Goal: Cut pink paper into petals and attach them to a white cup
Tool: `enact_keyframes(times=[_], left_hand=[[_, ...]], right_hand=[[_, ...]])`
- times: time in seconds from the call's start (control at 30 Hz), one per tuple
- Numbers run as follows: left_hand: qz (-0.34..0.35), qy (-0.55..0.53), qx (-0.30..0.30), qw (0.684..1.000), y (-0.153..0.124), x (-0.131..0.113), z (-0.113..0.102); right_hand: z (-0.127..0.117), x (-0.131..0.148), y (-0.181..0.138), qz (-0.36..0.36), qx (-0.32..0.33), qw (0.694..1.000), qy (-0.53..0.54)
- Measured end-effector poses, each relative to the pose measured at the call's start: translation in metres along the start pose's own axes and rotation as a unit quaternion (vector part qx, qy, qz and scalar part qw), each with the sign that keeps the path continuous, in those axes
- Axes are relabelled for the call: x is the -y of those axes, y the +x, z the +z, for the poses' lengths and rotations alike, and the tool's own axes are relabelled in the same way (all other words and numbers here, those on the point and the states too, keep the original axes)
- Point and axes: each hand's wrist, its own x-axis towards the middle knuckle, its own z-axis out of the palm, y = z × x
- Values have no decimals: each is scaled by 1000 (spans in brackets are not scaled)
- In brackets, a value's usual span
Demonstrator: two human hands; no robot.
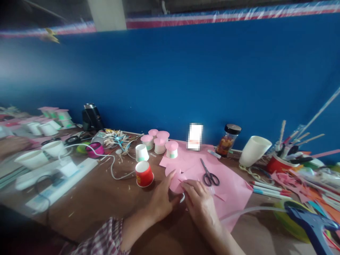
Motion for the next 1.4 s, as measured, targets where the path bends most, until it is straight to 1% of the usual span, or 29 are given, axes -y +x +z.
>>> enact_keyframes(times=[0.3,0.53,0.67,0.73,0.87,0.93,1.13,1.23,1.33,1.4], left_hand=[[-11,0,0,1000,0,1,1],[-12,2,3,1000,0,-2,-1],[4,2,-5,1000,0,-2,-1],[7,7,-11,1000,0,-1,0],[23,18,-12,1000,1,1,3],[29,21,-12,999,1,2,4],[34,28,-12,999,1,0,3],[33,31,-17,999,1,-1,2],[12,20,-21,1000,1,-5,1],[-7,3,-24,1000,2,-8,-1]], right_hand=[[4,-2,-4,7,-8,1000,16],[7,-2,-7,9,-15,1000,3],[9,0,-7,53,-55,997,-9],[10,1,-6,65,-58,996,-15],[8,3,-4,48,-1,999,-1],[7,4,-2,48,15,999,15],[7,4,-1,42,18,998,37],[9,2,-4,64,9,998,23],[9,2,-7,87,-18,996,6],[9,2,-7,93,-22,995,3]])
